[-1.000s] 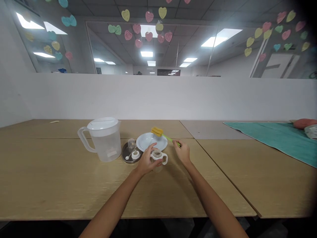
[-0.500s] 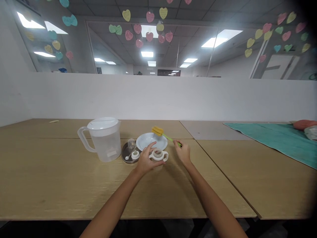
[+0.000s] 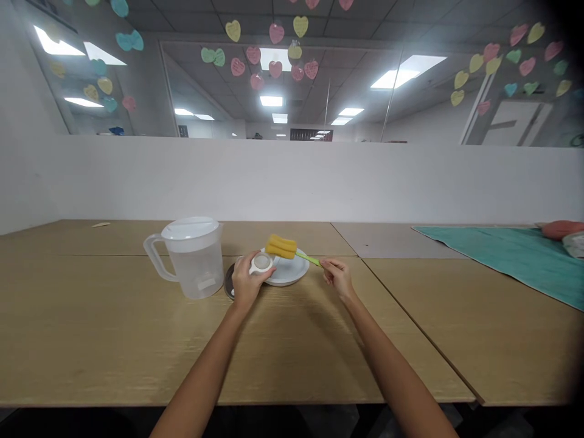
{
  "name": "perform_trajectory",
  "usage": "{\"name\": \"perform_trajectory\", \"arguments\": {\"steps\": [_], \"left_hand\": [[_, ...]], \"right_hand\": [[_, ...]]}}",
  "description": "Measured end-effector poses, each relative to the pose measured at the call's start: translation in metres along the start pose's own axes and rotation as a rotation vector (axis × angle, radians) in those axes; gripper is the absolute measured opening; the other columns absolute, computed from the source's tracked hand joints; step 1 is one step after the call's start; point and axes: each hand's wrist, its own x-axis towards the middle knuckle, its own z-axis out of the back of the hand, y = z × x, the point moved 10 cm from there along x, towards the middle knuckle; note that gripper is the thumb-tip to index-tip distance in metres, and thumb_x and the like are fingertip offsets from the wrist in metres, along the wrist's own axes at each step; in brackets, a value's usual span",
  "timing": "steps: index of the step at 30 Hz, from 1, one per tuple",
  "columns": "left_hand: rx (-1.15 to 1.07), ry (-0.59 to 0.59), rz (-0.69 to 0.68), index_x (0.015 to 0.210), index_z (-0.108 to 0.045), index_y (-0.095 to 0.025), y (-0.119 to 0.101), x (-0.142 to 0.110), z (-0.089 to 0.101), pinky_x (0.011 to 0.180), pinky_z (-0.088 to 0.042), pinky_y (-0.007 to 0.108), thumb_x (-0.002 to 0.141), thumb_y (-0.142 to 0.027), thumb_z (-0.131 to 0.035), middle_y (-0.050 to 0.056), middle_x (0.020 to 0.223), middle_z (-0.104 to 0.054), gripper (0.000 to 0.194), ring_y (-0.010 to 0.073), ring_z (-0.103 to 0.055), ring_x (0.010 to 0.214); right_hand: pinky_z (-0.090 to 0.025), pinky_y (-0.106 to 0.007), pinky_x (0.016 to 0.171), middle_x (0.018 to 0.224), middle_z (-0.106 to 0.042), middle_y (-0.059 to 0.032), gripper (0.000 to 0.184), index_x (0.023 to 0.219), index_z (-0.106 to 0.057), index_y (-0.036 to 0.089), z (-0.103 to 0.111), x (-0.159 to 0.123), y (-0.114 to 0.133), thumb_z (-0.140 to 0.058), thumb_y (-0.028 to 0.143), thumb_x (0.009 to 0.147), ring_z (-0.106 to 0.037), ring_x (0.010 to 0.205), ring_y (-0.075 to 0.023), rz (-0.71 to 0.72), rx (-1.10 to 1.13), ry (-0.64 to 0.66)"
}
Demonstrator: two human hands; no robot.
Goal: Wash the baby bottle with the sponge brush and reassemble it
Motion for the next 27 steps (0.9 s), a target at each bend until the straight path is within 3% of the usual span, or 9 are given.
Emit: {"name": "perform_trajectory", "arguments": {"steps": [3,5,8,11,17,27], "left_hand": [[0.067,-0.031,-0.051,0.107,-0.059,-0.020,0.001,0.002,0.005,0.080,-0.045,0.033,0.064,-0.043,-0.071,0.006,0.097,-0.065,0.050,0.0217,-0.058,0.089],[0.099,-0.043,-0.111,0.108,-0.059,-0.020,0.000,0.003,0.007,0.080,-0.045,0.033,0.065,-0.044,-0.070,0.006,0.098,-0.065,0.051,0.0222,-0.057,0.091],[0.155,-0.016,-0.248,0.110,-0.058,-0.020,-0.005,0.002,0.006,0.083,-0.043,0.033,0.069,-0.044,-0.067,0.006,0.099,-0.066,0.048,0.0228,-0.056,0.093],[0.207,0.043,-0.410,0.115,-0.056,-0.019,-0.014,-0.003,0.003,0.085,-0.041,0.034,0.074,-0.042,-0.063,0.008,0.105,-0.066,0.047,0.0232,-0.056,0.094],[0.307,0.106,-0.563,0.120,-0.052,-0.017,-0.024,-0.010,-0.005,0.084,-0.041,0.035,0.080,-0.041,-0.055,0.010,0.107,-0.066,0.047,0.0231,-0.057,0.094],[0.299,0.210,-0.752,0.124,-0.049,-0.016,-0.057,-0.025,-0.017,0.085,-0.043,0.034,0.084,-0.032,-0.053,0.010,0.111,-0.064,0.044,0.0213,-0.058,0.100]], "right_hand": [[-0.025,-0.021,0.036,0.043,-0.048,0.0048,0.033,0.062,-0.065,0.014,-0.006,-0.001,0.000,-0.070,0.046,0.058,-0.033,0.036,-0.0062,-0.011,-0.096,0.077],[-0.034,-0.022,0.040,0.054,-0.060,-0.0006,0.033,0.067,-0.068,0.014,-0.005,-0.002,0.005,-0.068,0.047,0.061,-0.046,0.044,-0.0096,0.021,-0.210,0.084],[-0.047,-0.026,0.061,0.076,-0.070,-0.0068,0.033,0.075,-0.071,0.015,-0.006,-0.003,0.018,-0.064,0.046,0.067,-0.062,0.069,-0.0175,0.128,-0.370,0.110],[-0.049,-0.030,0.074,0.086,-0.071,-0.0088,0.032,0.079,-0.072,0.016,-0.011,-0.005,0.026,-0.061,0.045,0.071,-0.065,0.083,-0.0218,0.199,-0.499,0.160],[-0.051,-0.032,0.074,0.086,-0.071,-0.0094,0.030,0.081,-0.072,0.015,-0.021,-0.015,0.034,-0.058,0.041,0.075,-0.066,0.081,-0.0230,0.297,-0.570,0.170],[-0.053,-0.024,0.053,0.080,-0.072,-0.0054,0.025,0.079,-0.071,0.018,-0.047,-0.032,0.032,-0.054,0.037,0.079,-0.066,0.072,-0.0189,0.463,-0.633,0.191]]}}
